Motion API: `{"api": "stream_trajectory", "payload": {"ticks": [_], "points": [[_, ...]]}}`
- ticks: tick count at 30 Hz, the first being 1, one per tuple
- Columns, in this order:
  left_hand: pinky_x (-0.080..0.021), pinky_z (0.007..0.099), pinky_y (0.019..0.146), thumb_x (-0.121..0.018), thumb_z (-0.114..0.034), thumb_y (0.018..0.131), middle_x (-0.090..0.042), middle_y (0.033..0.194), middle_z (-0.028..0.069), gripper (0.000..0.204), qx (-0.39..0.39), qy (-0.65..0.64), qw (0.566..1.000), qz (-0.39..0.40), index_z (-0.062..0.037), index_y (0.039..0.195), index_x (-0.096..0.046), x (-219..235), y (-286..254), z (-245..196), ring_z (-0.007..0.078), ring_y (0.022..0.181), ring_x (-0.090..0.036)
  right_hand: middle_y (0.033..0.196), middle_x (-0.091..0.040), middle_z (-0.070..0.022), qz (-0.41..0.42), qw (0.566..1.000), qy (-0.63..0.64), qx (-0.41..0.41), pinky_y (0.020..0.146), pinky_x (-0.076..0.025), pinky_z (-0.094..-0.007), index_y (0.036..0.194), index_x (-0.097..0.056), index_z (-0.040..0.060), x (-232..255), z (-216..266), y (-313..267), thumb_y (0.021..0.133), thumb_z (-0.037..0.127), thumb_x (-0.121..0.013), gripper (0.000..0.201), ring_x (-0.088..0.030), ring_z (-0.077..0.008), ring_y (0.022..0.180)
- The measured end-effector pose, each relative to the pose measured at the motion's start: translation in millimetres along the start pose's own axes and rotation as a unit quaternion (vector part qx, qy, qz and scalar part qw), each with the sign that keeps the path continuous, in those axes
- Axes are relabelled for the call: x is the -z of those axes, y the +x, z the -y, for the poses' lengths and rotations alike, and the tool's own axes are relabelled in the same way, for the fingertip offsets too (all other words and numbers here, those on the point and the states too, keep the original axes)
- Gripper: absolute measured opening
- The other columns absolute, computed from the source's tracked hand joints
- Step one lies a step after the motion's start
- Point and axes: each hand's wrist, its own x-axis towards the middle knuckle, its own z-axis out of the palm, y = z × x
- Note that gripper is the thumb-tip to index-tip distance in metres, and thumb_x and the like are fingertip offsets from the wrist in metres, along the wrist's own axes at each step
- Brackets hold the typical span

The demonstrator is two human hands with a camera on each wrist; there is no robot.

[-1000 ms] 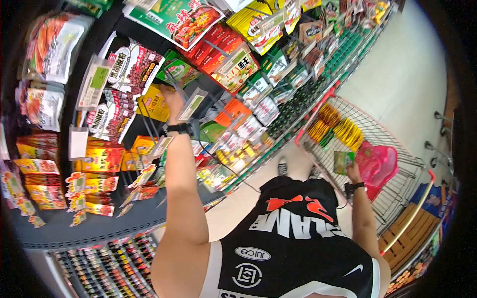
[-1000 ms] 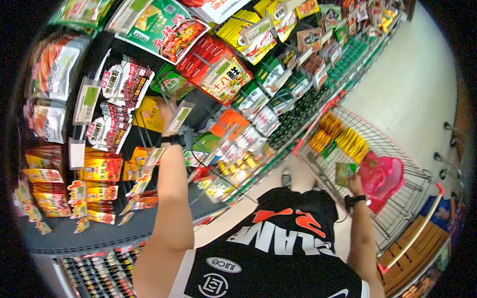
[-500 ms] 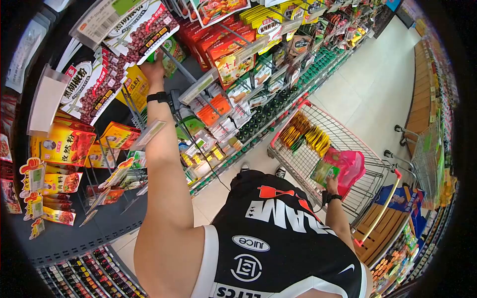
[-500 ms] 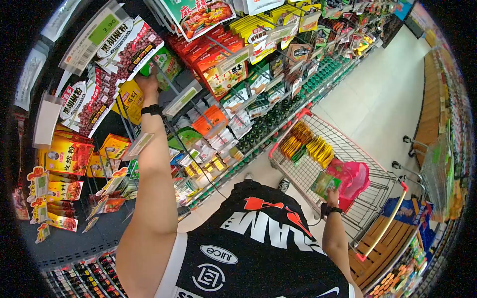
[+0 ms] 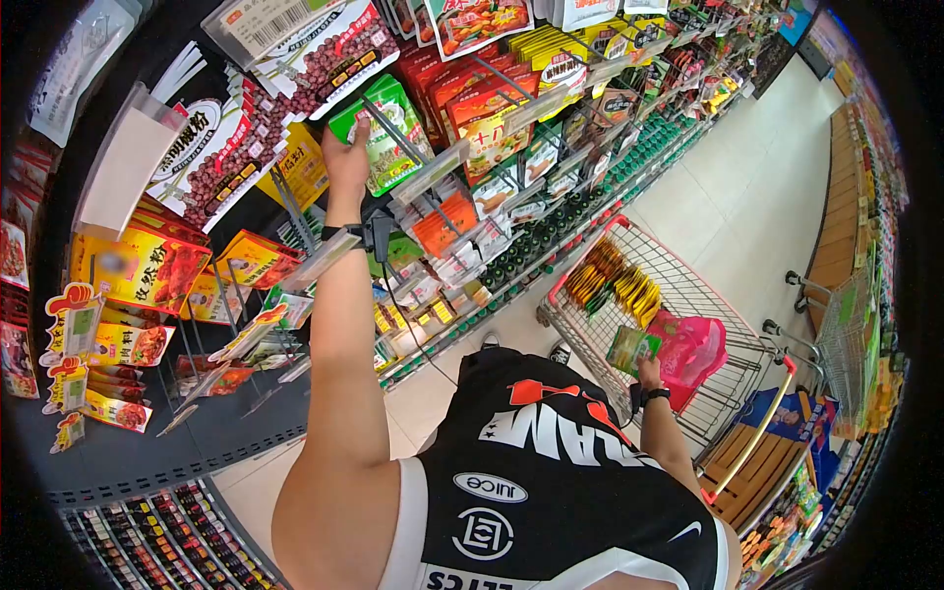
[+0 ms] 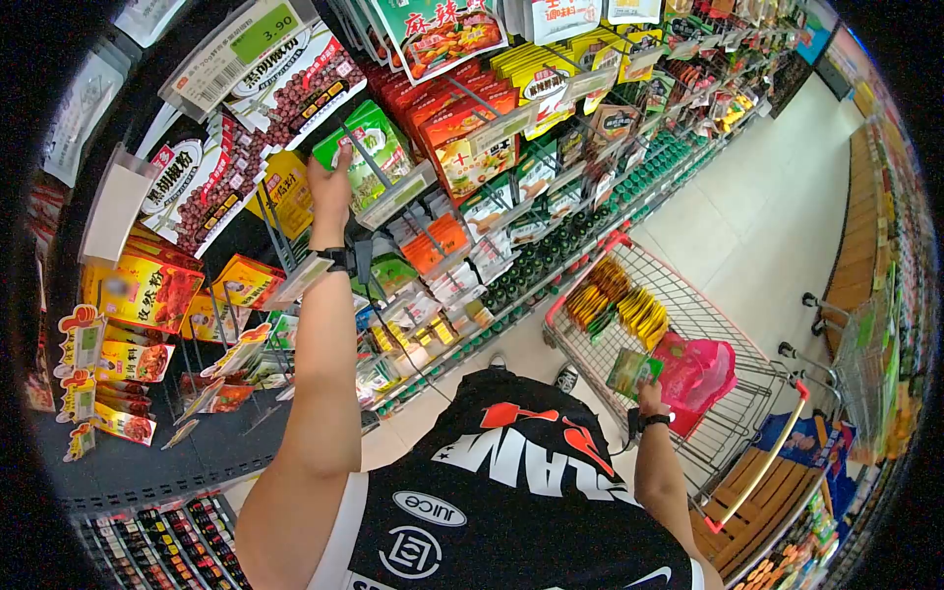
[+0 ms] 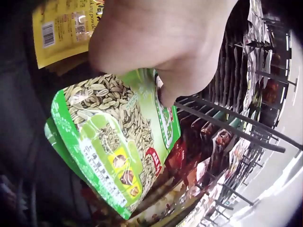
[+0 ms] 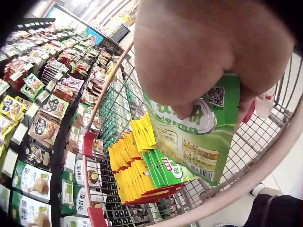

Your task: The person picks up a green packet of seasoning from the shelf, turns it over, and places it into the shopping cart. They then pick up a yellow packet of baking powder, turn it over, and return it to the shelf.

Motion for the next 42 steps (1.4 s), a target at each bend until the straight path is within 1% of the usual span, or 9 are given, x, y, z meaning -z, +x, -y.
{"api": "stream_trajectory", "payload": {"ticks": [19, 22, 24, 25, 26, 31, 36, 39, 42], "points": [[-0.038, 0.0464, 0.097, -0.075, -0.03, 0.083, -0.054, 0.118, 0.0309, 0.06, -0.099, 0.343, 0.93, -0.086, 0.011, 0.118, -0.048, -2, -37, -1, 0.0414, 0.107, -0.054, 0.089, -0.064, -0.0036, 0.044, 0.996, 0.07, 0.023, 0.067, -0.046, -0.0342, 0.104, -0.064, 0.0043, -5, -50, 42, 0.087, 0.008, -0.059, 0.018, -0.058, -0.0173, 0.077], [-0.04, 0.0479, 0.084, -0.078, -0.032, 0.077, -0.058, 0.092, 0.0208, 0.046, -0.088, 0.514, 0.851, -0.07, 0.0051, 0.092, -0.055, 26, -15, 43, 0.0359, 0.093, -0.053, 0.097, -0.066, -0.0129, 0.052, 0.998, 0.016, 0.042, 0.078, -0.049, -0.0387, 0.113, -0.061, -0.0004, 0, -43, 32, 0.084, 0.014, -0.046, 0.036, -0.061, -0.0251, 0.087], [-0.043, 0.0369, 0.073, -0.079, -0.019, 0.074, -0.049, 0.078, 0.0074, 0.037, -0.066, 0.151, 0.986, -0.04, -0.0058, 0.076, -0.044, 9, -28, 30, 0.0226, 0.072, -0.046, 0.1, -0.066, -0.0159, 0.106, 0.987, 0.107, 0.057, 0.084, -0.048, -0.0397, 0.115, -0.06, 0.0012, -1, -67, 39, 0.086, 0.015, -0.045, 0.036, -0.062, -0.0271, 0.093], [-0.045, 0.0356, 0.069, -0.076, -0.015, 0.076, -0.053, 0.079, 0.009, 0.03, -0.157, 0.261, 0.943, -0.132, -0.0037, 0.079, -0.049, 20, -26, 60, 0.0211, 0.074, -0.051, 0.099, -0.067, -0.0174, 0.091, 0.988, -0.1, 0.077, 0.083, -0.048, -0.0431, 0.114, -0.062, 0.0008, 6, -66, 40, 0.086, 0.019, -0.046, 0.037, -0.063, -0.0294, 0.094], [-0.047, 0.0378, 0.068, -0.073, -0.014, 0.08, -0.057, 0.083, 0.0112, 0.022, -0.29, 0.413, 0.863, 0.01, -0.0025, 0.086, -0.056, 47, -18, 73, 0.023, 0.077, -0.056, 0.098, -0.068, -0.0189, 0.091, 0.944, -0.304, 0.087, 0.082, -0.048, -0.0465, 0.113, -0.063, 0.0005, 5, -62, 42, 0.085, 0.022, -0.048, 0.038, -0.064, -0.0318, 0.095], [-0.038, 0.0402, 0.104, -0.051, -0.039, 0.1, -0.049, 0.141, 0.0222, 0.061, 0.005, 0.644, 0.753, 0.135, 0.003, 0.144, -0.04, 14, -26, 14, 0.0323, 0.125, -0.05, 0.076, -0.062, -0.0172, 0.089, 0.988, -0.048, -0.115, 0.052, -0.048, -0.0427, 0.114, -0.057, -0.0033, -36, -58, 76, 0.091, 0.019, -0.046, 0.034, -0.061, -0.027, 0.062], [-0.042, 0.0403, 0.1, -0.055, -0.04, 0.099, -0.05, 0.14, 0.0209, 0.063, 0.179, 0.269, 0.941, 0.099, 0.0048, 0.141, -0.042, 53, 7, 73, 0.0306, 0.121, -0.053, 0.068, -0.059, -0.0149, 0.113, 0.989, 0.041, -0.09, 0.045, -0.047, -0.0413, 0.112, -0.054, -0.0016, -40, -36, 75, 0.099, 0.024, -0.041, 0.032, -0.055, -0.0267, 0.05], [-0.044, 0.0359, 0.094, -0.058, -0.041, 0.097, -0.06, 0.121, 0.0157, 0.048, 0.137, 0.391, 0.905, 0.098, 0.0015, 0.12, -0.057, 11, -17, 21, 0.0245, 0.112, -0.056, 0.072, -0.058, -0.0133, 0.111, 0.964, 0.189, -0.153, 0.044, -0.046, -0.041, 0.122, -0.048, -0.0001, -56, -20, 81, 0.097, 0.015, -0.038, 0.03, -0.056, -0.0262, 0.056], [-0.047, 0.0384, 0.092, -0.066, -0.033, 0.094, -0.056, 0.125, 0.0216, 0.06, 0.166, 0.442, 0.876, 0.097, 0.0088, 0.13, -0.043, -26, -27, -16, 0.0277, 0.113, -0.054, 0.094, -0.06, -0.0252, 0.176, 0.982, 0.006, -0.066, 0.06, -0.055, -0.0461, 0.131, -0.038, -0.0066, -85, -53, 127, 0.087, 0.002, -0.048, 0.047, -0.063, -0.0368, 0.074]]}}
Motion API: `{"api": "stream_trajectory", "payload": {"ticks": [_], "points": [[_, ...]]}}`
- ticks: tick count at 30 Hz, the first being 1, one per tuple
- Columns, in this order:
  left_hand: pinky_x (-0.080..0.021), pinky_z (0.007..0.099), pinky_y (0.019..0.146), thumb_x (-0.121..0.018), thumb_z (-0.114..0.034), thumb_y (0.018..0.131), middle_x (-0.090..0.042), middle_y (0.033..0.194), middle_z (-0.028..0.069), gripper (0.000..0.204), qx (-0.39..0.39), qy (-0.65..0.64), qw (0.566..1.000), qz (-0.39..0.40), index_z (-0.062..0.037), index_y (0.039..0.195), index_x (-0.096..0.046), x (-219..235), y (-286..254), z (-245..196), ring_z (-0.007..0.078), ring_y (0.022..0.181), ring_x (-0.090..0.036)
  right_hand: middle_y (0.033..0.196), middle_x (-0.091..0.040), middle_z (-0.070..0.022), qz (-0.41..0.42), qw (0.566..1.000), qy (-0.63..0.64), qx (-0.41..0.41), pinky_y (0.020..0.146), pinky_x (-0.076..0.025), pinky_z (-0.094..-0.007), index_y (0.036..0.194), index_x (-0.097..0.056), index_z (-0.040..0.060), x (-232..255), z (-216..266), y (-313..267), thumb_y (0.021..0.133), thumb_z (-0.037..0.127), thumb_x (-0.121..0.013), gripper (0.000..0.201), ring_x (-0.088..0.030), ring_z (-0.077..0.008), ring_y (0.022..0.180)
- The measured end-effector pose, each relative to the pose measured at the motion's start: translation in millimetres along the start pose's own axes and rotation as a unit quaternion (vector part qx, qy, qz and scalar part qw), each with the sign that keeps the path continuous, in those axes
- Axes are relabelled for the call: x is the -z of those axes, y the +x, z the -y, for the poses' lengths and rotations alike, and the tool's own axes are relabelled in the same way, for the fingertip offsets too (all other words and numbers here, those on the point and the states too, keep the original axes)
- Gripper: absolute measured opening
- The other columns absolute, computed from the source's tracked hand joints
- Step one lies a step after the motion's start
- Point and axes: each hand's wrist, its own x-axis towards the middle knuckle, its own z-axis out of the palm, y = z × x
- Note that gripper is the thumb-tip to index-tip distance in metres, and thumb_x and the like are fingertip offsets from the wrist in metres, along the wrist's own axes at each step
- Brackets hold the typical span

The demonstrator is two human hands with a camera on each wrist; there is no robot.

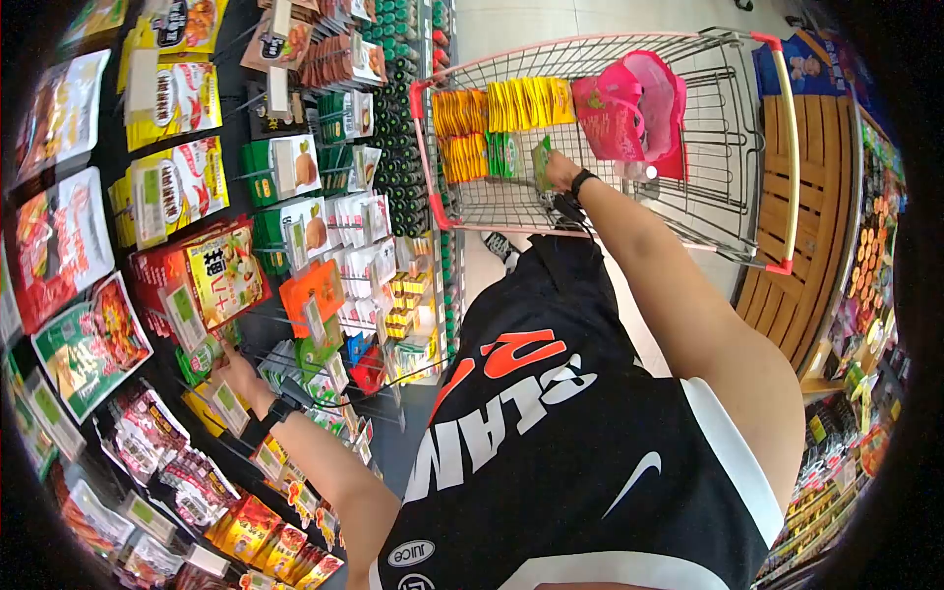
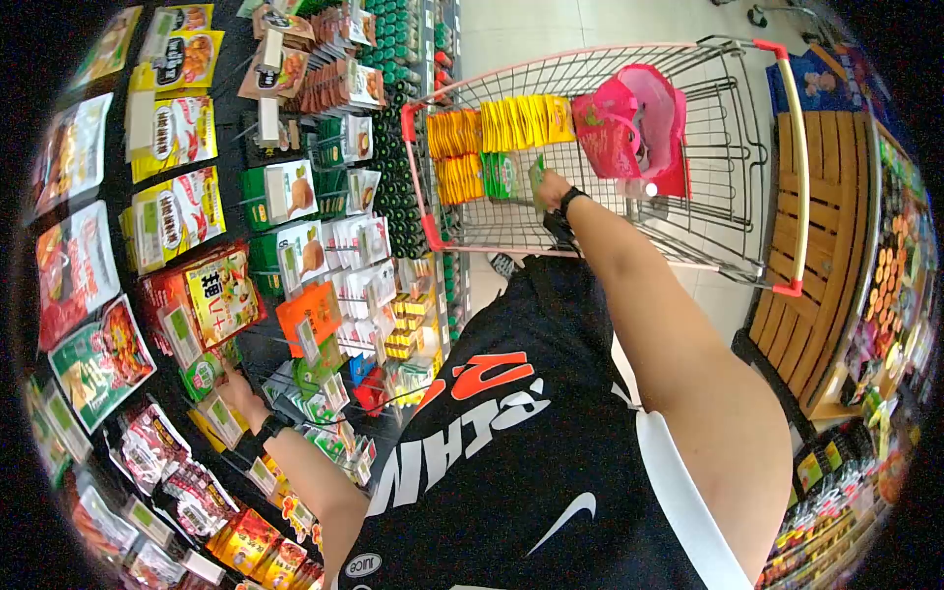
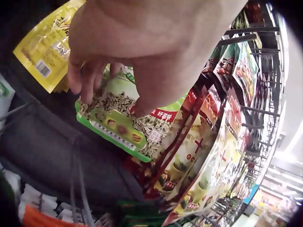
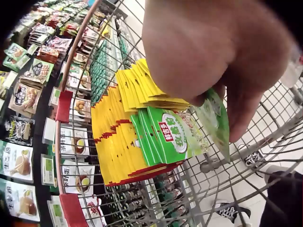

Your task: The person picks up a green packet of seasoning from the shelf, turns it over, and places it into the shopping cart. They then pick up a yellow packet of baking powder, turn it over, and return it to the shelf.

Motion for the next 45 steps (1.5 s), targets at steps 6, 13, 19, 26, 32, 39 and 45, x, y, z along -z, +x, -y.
{"api": "stream_trajectory", "payload": {"ticks": [6, 13, 19, 26, 32, 39, 45], "points": [[-0.048, 0.0401, 0.093, -0.074, -0.036, 0.087, -0.049, 0.133, 0.0268, 0.085, 0.024, 0.026, 0.999, -0.037, 0.0107, 0.139, -0.026, -12, -19, -16, 0.0315, 0.119, -0.051, 0.102, -0.062, -0.0296, -0.037, 0.997, -0.018, -0.058, 0.067, -0.053, -0.0464, 0.133, -0.036, -0.0104, -15, 23, 12, 0.089, 0.008, -0.054, 0.051, -0.065, -0.0396, 0.088], [-0.047, 0.0451, 0.097, -0.068, -0.032, 0.091, -0.047, 0.141, 0.0199, 0.077, 0.115, 0.038, 0.992, -0.047, -0.0009, 0.146, -0.024, -13, -20, 5, 0.0333, 0.123, -0.052, 0.124, -0.053, -0.037, -0.05, 0.995, -0.073, -0.055, 0.098, -0.043, -0.0489, 0.145, -0.016, -0.0094, -24, 37, 20, 0.089, 0.009, -0.052, 0.069, -0.055, -0.0468, 0.114], [-0.046, 0.0425, 0.097, -0.054, -0.022, 0.1, -0.048, 0.141, 0.0177, 0.055, 0.123, -0.013, 0.992, 0.012, -0.0026, 0.145, -0.029, -14, -50, -10, 0.029, 0.12, -0.054, 0.151, -0.017, -0.0382, -0.008, 0.999, 0.043, 0.029, 0.116, -0.025, -0.0436, 0.149, 0.003, -0.0082, -43, 31, 40, 0.09, 0.005, -0.047, 0.078, -0.026, -0.043, 0.142], [-0.044, 0.0408, 0.1, -0.054, -0.019, 0.099, -0.046, 0.14, 0.0191, 0.052, 0.141, -0.08, 0.986, 0.047, 0.0034, 0.142, -0.033, -11, -54, -16, 0.0297, 0.127, -0.05, 0.154, -0.019, -0.0336, 0.045, 0.996, 0.068, -0.04, 0.114, -0.028, -0.0398, 0.147, 0.023, -0.0027, -39, 70, 26, 0.087, 0.011, -0.063, 0.106, -0.028, -0.0404, 0.142], [-0.044, 0.0367, 0.096, -0.059, -0.026, 0.098, -0.051, 0.135, 0.0199, 0.053, 0.13, -0.088, 0.987, 0.024, 0.0067, 0.134, -0.039, -16, -48, -21, 0.0287, 0.122, -0.054, 0.123, -0.059, -0.0281, 0.011, 0.997, 0.05, -0.064, 0.095, -0.047, -0.0395, 0.152, -0.007, 0.0012, -36, 56, 34, 0.083, 0.015, -0.069, 0.093, -0.059, -0.0329, 0.11], [-0.045, 0.0375, 0.091, -0.064, -0.025, 0.096, -0.058, 0.127, 0.0115, 0.041, 0.071, -0.198, 0.978, 0.008, 0.0028, 0.125, -0.052, -23, -50, 1, 0.0211, 0.107, -0.057, 0.109, -0.066, -0.0239, -0.018, 0.999, -0.029, -0.029, 0.088, -0.049, -0.0411, 0.132, -0.045, -0.0041, -23, 36, 21, 0.082, 0.024, -0.067, 0.062, -0.064, -0.0325, 0.096], [-0.045, 0.0371, 0.098, -0.064, -0.013, 0.094, -0.057, 0.131, 0.01, 0.042, -0.059, -0.373, 0.924, 0.06, -0.0004, 0.132, -0.05, -16, -85, 4, 0.0202, 0.114, -0.056, 0.111, -0.063, -0.0318, -0.222, 0.959, -0.135, 0.111, 0.091, -0.05, -0.0458, 0.116, -0.06, -0.0062, -10, -13, 31, 0.078, 0.027, -0.066, 0.051, -0.061, -0.0426, 0.106]]}}
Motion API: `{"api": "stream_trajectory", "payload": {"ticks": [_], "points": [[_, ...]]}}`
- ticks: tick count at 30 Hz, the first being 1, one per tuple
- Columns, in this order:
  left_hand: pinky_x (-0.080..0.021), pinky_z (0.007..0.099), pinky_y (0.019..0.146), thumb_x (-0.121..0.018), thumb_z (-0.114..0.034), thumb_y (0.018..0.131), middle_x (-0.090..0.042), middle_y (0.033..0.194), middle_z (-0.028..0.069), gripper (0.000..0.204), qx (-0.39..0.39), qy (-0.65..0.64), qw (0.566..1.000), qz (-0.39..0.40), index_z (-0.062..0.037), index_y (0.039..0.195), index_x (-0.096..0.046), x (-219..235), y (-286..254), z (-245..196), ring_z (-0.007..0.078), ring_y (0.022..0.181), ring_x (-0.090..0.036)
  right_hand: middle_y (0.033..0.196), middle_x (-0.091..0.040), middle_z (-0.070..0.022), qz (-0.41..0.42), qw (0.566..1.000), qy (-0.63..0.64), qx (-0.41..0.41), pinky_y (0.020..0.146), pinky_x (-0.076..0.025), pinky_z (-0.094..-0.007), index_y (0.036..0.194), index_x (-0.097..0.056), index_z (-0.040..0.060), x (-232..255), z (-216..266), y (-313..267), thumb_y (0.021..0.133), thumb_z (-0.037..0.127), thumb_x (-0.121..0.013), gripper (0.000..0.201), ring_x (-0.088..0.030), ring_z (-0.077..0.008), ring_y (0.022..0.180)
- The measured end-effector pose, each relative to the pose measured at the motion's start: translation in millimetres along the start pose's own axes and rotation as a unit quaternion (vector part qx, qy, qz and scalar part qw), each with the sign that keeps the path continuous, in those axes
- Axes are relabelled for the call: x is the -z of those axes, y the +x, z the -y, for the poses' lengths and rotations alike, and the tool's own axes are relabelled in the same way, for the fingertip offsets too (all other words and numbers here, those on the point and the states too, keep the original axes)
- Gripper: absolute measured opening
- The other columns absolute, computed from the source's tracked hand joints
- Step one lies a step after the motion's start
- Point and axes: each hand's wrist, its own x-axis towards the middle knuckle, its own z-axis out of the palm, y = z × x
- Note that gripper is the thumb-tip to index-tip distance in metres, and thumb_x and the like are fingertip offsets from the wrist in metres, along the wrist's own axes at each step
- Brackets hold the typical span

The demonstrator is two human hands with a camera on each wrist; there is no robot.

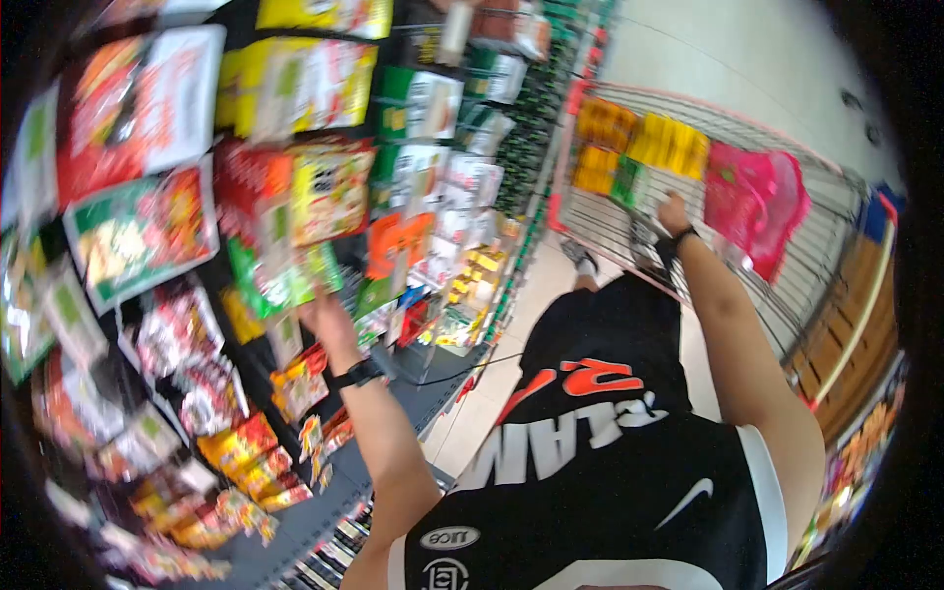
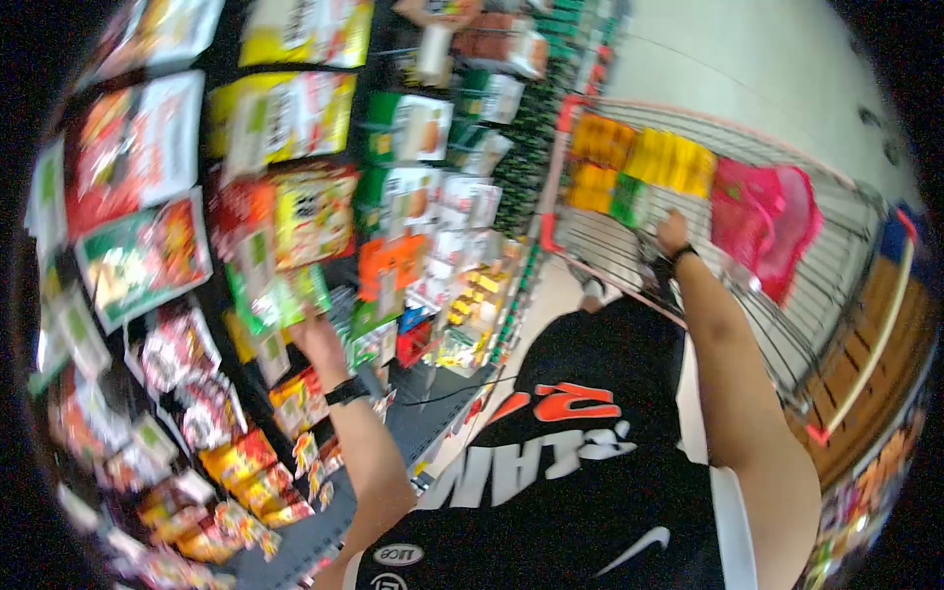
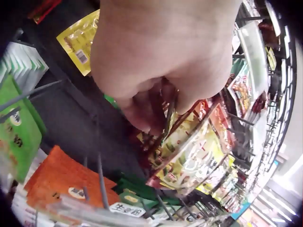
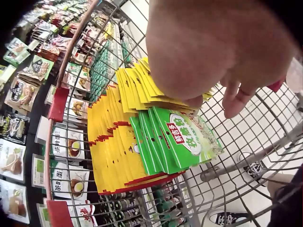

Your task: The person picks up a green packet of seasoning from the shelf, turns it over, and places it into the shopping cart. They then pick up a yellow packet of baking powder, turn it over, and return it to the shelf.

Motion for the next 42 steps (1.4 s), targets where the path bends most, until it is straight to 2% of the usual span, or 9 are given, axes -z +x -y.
{"api": "stream_trajectory", "payload": {"ticks": [16, 17, 19, 22, 28, 33, 36, 38, 42], "points": [[-0.044, 0.0352, 0.092, -0.056, -0.008, 0.091, -0.061, 0.116, 0.0122, 0.033, 0.014, -0.209, 0.974, -0.088, 0.0025, 0.121, -0.051, -10, -95, 18, 0.0216, 0.101, -0.059, 0.091, -0.069, -0.0209, -0.041, 0.998, 0.042, 0.009, 0.081, -0.051, -0.0385, 0.101, -0.066, -0.0018, 90, 50, -42, 0.082, 0.021, -0.064, 0.03, -0.066, -0.035, 0.09], [-0.043, 0.0376, 0.096, -0.057, -0.006, 0.089, -0.058, 0.119, 0.013, 0.036, -0.168, 0.091, 0.979, -0.067, 0.0016, 0.123, -0.051, 7, -96, 70, 0.0235, 0.107, -0.057, 0.087, -0.067, -0.0148, -0.017, 0.995, 0.096, 0.018, 0.072, -0.05, -0.0342, 0.099, -0.063, -0.0006, 81, 42, -44, 0.086, 0.021, -0.061, 0.026, -0.063, -0.0251, 0.081], [-0.043, 0.0383, 0.094, -0.058, -0.007, 0.088, -0.06, 0.115, 0.0133, 0.031, -0.238, 0.163, 0.958, -0.009, 0.0031, 0.117, -0.055, -5, -102, 72, 0.024, 0.106, -0.057, 0.084, -0.064, -0.0052, 0.067, 0.973, 0.221, -0.024, 0.062, -0.047, -0.0269, 0.098, -0.06, 0.0029, 92, 92, -78, 0.093, 0.021, -0.055, 0.02, -0.057, -0.0128, 0.07], [-0.046, 0.0392, 0.087, -0.056, -0.011, 0.088, -0.067, 0.103, 0.0149, 0.025, -0.109, -0.13, 0.983, 0.064, 0.0064, 0.104, -0.062, -44, -134, 22, 0.025, 0.095, -0.062, 0.089, -0.067, -0.0053, 0.154, 0.958, 0.243, -0.004, 0.063, -0.049, -0.0273, 0.098, -0.059, 0.0061, 90, 141, -125, 0.094, 0.015, -0.052, 0.012, -0.061, -0.0137, 0.073], [-0.052, 0.0436, 0.08, -0.058, -0.018, 0.087, -0.066, 0.106, 0.0222, 0.029, -0.241, -0.035, 0.932, 0.268, 0.0015, 0.108, -0.065, -61, -145, 28, 0.0398, 0.093, -0.065, 0.098, -0.069, -0.007, 0.171, 0.949, 0.263, 0.006, 0.08, -0.052, -0.0301, 0.116, -0.062, 0.0041, 103, 211, -218, 0.097, 0.021, -0.055, 0.026, -0.064, -0.0159, 0.089], [-0.045, 0.0459, 0.096, -0.062, -0.013, 0.08, -0.051, 0.129, 0.0225, 0.034, -0.323, 0.001, 0.858, 0.399, 0.0012, 0.11, -0.059, -124, -172, 12, 0.0396, 0.115, -0.054, 0.15, -0.037, -0.0114, 0.352, 0.783, 0.484, 0.166, 0.107, -0.038, -0.0363, 0.152, -0.019, 0.0033, 147, 357, -338, 0.087, 0.045, -0.07, 0.093, -0.043, -0.0241, 0.131], [-0.037, 0.0516, 0.103, -0.064, -0.019, 0.08, -0.047, 0.135, 0.0247, 0.034, -0.402, 0.011, 0.801, 0.444, 0.0002, 0.107, -0.058, -155, -201, -7, 0.0417, 0.125, -0.046, 0.14, -0.046, -0.0094, 0.151, 0.879, 0.423, 0.16, 0.102, -0.041, -0.034, 0.146, -0.033, 0.0011, 130, 313, -347, 0.092, 0.039, -0.067, 0.074, -0.049, -0.0215, 0.123], [-0.032, 0.0536, 0.105, -0.067, -0.026, 0.078, -0.046, 0.135, 0.0258, 0.04, -0.433, -0.01, 0.763, 0.48, 0.0002, 0.107, -0.057, -172, -221, -26, 0.0422, 0.128, -0.042, 0.118, -0.062, -0.0051, -0.012, 0.839, 0.543, 0.033, 0.091, -0.049, -0.0308, 0.128, -0.053, 0.0051, 135, 319, -364, 0.1, 0.026, -0.057, 0.036, -0.06, -0.0154, 0.107], [-0.038, 0.0496, 0.102, -0.073, -0.028, 0.077, -0.05, 0.131, 0.0218, 0.039, -0.393, -0.117, 0.665, 0.624, -0.003, 0.102, -0.056, -190, -237, -14, 0.0401, 0.124, -0.046, 0.123, -0.06, -0.0046, -0.139, 0.821, 0.551, 0.042, 0.094, -0.047, -0.0312, 0.132, -0.051, 0.0039, 141, 272, -389, 0.1, 0.019, -0.055, 0.036, -0.058, -0.0145, 0.11]]}}
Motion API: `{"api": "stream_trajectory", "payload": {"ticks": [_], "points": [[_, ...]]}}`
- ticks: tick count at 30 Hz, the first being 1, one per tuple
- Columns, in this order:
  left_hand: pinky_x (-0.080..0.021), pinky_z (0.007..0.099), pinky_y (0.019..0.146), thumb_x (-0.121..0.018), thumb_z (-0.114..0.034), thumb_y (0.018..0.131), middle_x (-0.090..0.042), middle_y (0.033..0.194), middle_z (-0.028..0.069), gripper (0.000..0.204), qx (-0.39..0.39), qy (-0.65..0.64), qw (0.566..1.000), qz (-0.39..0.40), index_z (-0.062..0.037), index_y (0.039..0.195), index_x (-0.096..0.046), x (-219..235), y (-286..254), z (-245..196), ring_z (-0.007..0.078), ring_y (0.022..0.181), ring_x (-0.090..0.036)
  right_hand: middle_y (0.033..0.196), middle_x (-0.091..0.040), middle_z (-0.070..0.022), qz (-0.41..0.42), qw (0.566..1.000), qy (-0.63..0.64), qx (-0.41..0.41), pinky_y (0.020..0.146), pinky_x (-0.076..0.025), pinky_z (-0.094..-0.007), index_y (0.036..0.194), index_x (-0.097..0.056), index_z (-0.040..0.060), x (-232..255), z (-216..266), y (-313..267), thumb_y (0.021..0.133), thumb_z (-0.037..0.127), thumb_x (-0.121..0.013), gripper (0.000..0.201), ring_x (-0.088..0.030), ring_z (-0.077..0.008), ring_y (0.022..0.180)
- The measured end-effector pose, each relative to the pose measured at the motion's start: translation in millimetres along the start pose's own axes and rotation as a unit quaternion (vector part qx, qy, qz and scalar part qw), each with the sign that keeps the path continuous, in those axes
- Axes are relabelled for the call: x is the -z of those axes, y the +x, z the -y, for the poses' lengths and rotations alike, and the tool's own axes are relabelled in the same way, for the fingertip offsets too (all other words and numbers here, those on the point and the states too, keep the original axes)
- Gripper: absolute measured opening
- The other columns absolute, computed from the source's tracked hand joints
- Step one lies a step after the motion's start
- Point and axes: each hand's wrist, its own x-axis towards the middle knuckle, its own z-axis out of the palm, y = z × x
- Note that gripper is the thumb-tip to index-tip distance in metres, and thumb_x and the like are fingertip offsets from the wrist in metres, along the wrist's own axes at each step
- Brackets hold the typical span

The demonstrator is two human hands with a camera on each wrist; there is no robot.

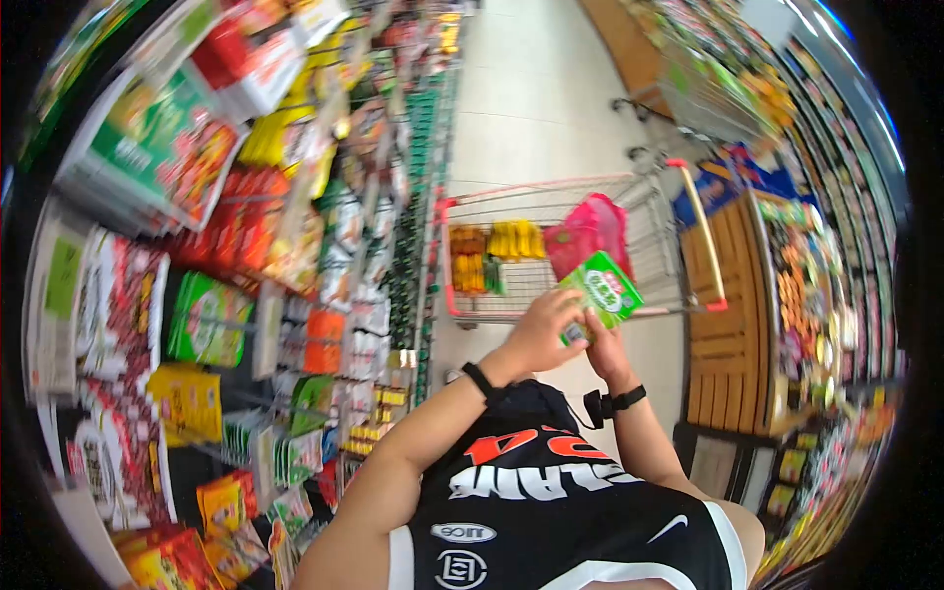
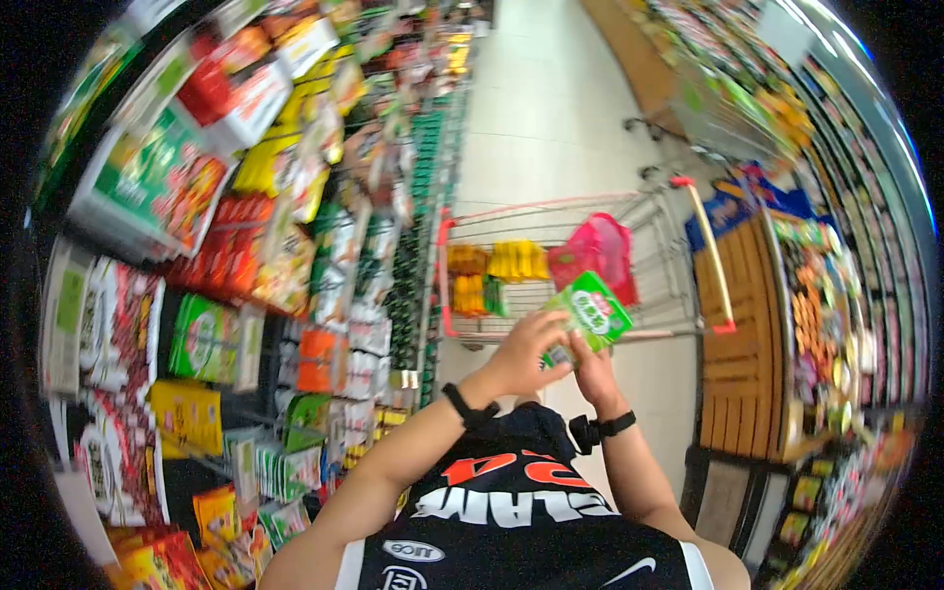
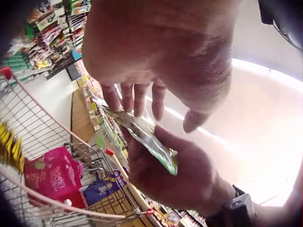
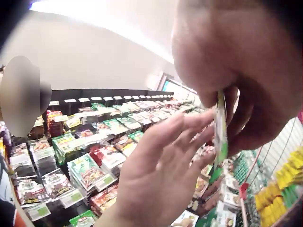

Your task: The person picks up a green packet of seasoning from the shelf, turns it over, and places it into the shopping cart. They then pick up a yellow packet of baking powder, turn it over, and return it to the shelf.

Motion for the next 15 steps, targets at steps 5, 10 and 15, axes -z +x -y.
{"api": "stream_trajectory", "payload": {"ticks": [5, 10, 15], "points": [[-0.047, 0.0401, 0.093, -0.078, -0.028, 0.08, -0.061, 0.109, 0.0126, 0.06, 0.186, -0.126, 0.974, -0.034, -0.0028, 0.125, -0.048, -26, -31, 19, 0.0257, 0.104, -0.061, 0.121, -0.064, -0.006, 0.077, 0.989, -0.123, -0.041, 0.094, -0.049, -0.0327, 0.13, -0.054, 0.0018, 47, 29, -46, 0.1, 0.019, -0.057, 0.035, -0.059, -0.0159, 0.108], [-0.05, 0.0321, 0.078, -0.068, -0.023, 0.09, -0.07, 0.101, 0.0113, 0.035, 0.193, -0.34, 0.906, 0.164, -0.001, 0.117, -0.063, -32, -24, -2, 0.0182, 0.088, -0.066, 0.121, -0.064, -0.007, 0.083, 0.984, -0.149, -0.044, 0.092, -0.05, -0.0322, 0.128, -0.056, 0.0007, 43, 47, -59, 0.096, 0.016, -0.063, 0.036, -0.059, -0.0138, 0.107], [-0.05, 0.0385, 0.08, -0.063, -0.018, 0.091, -0.068, 0.1, 0.0208, 0.025, 0.241, -0.161, 0.952, 0.095, -0.0003, 0.108, -0.066, -32, -15, 2, 0.0341, 0.092, -0.066, 0.112, -0.065, -0.0099, -0.004, 0.946, -0.324, -0.002, 0.087, -0.052, -0.0324, 0.125, -0.053, -0.0018, 58, 29, -17, 0.09, 0.022, -0.071, 0.047, -0.064, -0.0177, 0.098]]}}
